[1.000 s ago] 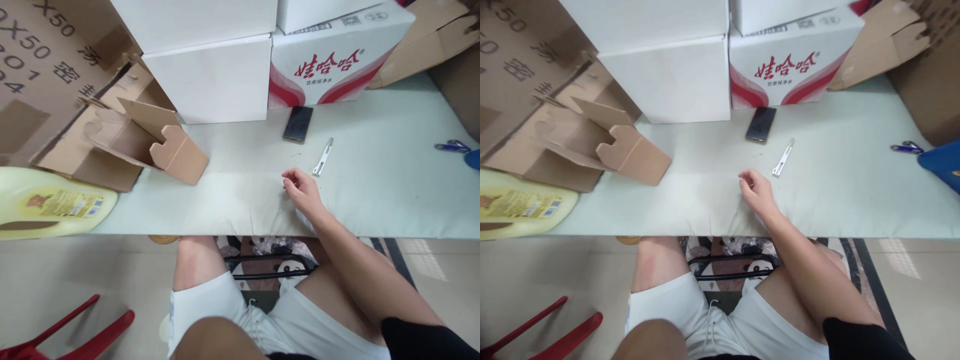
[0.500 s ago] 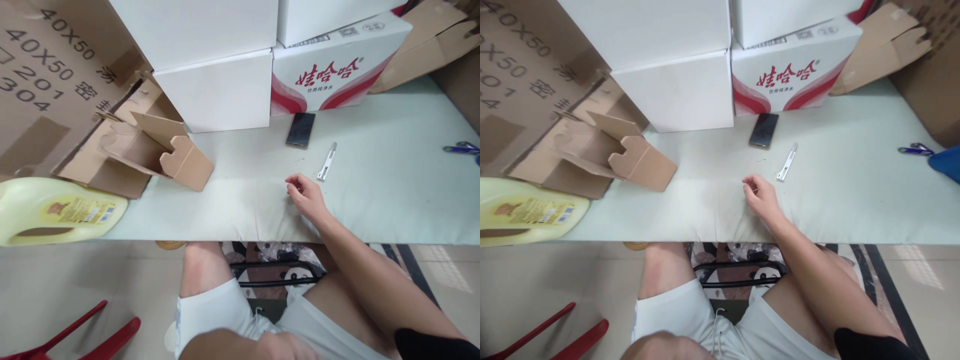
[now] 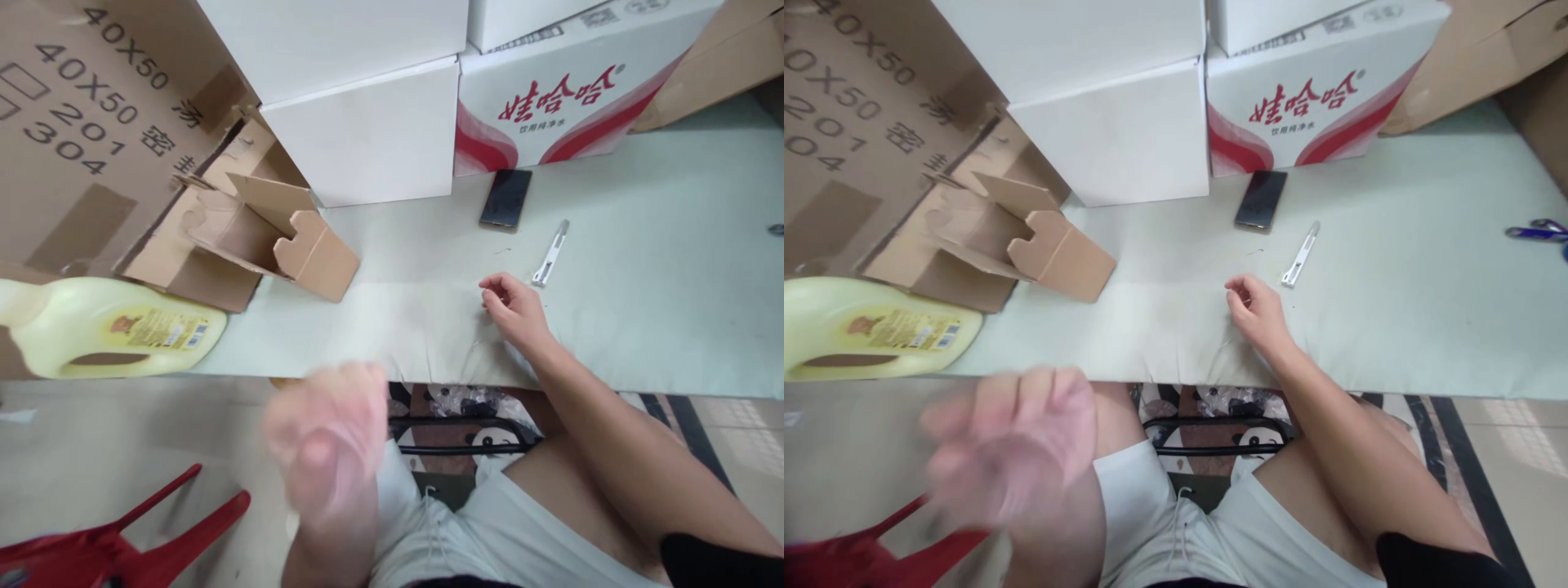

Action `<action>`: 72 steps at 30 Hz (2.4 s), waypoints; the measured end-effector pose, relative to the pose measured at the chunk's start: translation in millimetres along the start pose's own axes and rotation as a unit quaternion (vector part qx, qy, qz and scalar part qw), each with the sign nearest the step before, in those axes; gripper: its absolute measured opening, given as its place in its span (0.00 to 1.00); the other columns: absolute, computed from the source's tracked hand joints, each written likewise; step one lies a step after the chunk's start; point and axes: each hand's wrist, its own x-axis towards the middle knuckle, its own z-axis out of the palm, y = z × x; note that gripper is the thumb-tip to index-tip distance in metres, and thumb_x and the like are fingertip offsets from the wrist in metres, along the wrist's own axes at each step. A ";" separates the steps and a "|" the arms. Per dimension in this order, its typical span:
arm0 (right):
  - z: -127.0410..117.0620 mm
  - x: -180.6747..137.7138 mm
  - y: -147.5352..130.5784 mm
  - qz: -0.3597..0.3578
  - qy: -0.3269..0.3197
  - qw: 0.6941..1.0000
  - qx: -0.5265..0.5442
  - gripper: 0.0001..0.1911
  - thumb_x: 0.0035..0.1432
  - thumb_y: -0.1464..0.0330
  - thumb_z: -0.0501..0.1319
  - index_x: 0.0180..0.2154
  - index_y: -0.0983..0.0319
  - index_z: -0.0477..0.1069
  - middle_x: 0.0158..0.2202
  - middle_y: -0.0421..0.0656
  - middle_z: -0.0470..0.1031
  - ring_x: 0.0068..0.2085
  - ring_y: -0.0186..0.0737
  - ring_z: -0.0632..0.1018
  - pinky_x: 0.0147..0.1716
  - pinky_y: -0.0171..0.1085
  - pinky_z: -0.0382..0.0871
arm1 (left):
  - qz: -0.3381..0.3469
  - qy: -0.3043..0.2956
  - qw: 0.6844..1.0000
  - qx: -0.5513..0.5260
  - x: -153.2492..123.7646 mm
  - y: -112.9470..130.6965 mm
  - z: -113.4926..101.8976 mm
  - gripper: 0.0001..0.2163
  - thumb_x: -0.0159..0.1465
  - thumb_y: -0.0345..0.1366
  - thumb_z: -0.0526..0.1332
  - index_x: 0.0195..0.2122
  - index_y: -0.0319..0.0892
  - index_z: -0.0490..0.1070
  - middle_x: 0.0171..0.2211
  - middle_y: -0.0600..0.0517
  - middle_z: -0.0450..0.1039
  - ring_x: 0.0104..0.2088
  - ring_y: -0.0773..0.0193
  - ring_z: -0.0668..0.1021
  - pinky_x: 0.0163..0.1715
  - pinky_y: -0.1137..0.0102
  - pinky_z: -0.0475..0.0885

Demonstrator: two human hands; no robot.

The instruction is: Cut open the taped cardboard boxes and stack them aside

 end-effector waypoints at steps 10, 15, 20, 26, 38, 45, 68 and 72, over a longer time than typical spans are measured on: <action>15.3 -0.4 -0.9 -0.018 -0.022 0.998 -0.061 0.16 0.54 0.58 0.55 0.38 0.61 0.74 0.28 0.43 0.74 0.28 0.40 0.73 0.33 0.41 0.67 | -0.137 0.130 0.980 -0.066 35.9 -33.7 -49.8 0.23 0.52 0.50 0.78 0.19 0.39 0.69 0.09 0.62 0.57 0.06 0.76 0.56 0.04 0.81 0.50; 31.4 1.7 -7.0 -0.042 -0.032 0.993 -0.102 0.16 0.54 0.58 0.56 0.36 0.60 0.74 0.26 0.42 0.74 0.26 0.39 0.71 0.32 0.41 0.66 | -0.123 0.112 0.985 -0.044 53.6 -37.8 -54.6 0.35 0.52 0.58 0.75 0.10 0.40 0.55 0.07 0.60 0.50 0.07 0.78 0.54 0.05 0.81 0.48; 46.6 6.2 -6.7 -0.051 -0.029 0.988 -0.145 0.15 0.52 0.57 0.56 0.33 0.60 0.75 0.24 0.42 0.73 0.25 0.40 0.71 0.31 0.41 0.64 | -0.163 0.124 0.975 -0.083 95.7 -36.2 -66.8 0.38 0.73 0.58 0.50 0.08 0.41 0.52 0.06 0.57 0.46 0.06 0.75 0.55 0.09 0.78 0.52; 47.6 3.6 -2.3 -0.045 -0.007 0.979 -0.196 0.15 0.52 0.58 0.54 0.31 0.59 0.75 0.20 0.40 0.69 0.23 0.39 0.69 0.29 0.40 0.63 | -0.253 0.171 0.923 -0.233 117.7 -47.4 -99.0 0.36 0.73 0.60 0.40 0.12 0.41 0.48 0.06 0.60 0.39 0.05 0.74 0.51 0.08 0.76 0.45; 50.3 -1.1 -5.9 -0.043 0.011 0.964 -0.264 0.10 0.49 0.60 0.55 0.29 0.58 0.72 0.20 0.40 0.69 0.22 0.40 0.69 0.28 0.41 0.63 | -0.275 0.179 0.883 -0.335 122.3 -50.8 -118.2 0.32 0.76 0.55 0.40 0.16 0.41 0.49 0.10 0.61 0.39 0.09 0.75 0.47 0.09 0.78 0.47; 51.1 -1.6 -7.9 -0.048 0.017 0.959 -0.279 0.09 0.49 0.61 0.56 0.28 0.57 0.71 0.21 0.42 0.71 0.24 0.41 0.70 0.30 0.42 0.64 | -0.255 0.183 0.887 -0.338 123.6 -54.5 -117.9 0.25 0.75 0.53 0.50 0.24 0.42 0.59 0.16 0.62 0.48 0.11 0.78 0.49 0.09 0.81 0.48; 51.9 0.9 -3.4 -0.054 0.039 0.961 -0.268 0.11 0.48 0.61 0.55 0.28 0.58 0.72 0.20 0.40 0.70 0.23 0.39 0.68 0.30 0.39 0.65 | -0.309 0.190 0.879 -0.311 125.4 -58.6 -109.1 0.26 0.73 0.56 0.47 0.23 0.42 0.60 0.13 0.63 0.44 0.07 0.79 0.47 0.06 0.81 0.41; 51.9 1.2 -2.9 -0.053 0.039 0.962 -0.266 0.11 0.48 0.61 0.55 0.28 0.59 0.73 0.20 0.40 0.69 0.23 0.39 0.69 0.30 0.40 0.65 | -0.307 0.180 0.885 -0.299 124.5 -59.7 -108.6 0.27 0.72 0.57 0.47 0.23 0.42 0.61 0.12 0.63 0.45 0.07 0.78 0.48 0.07 0.79 0.41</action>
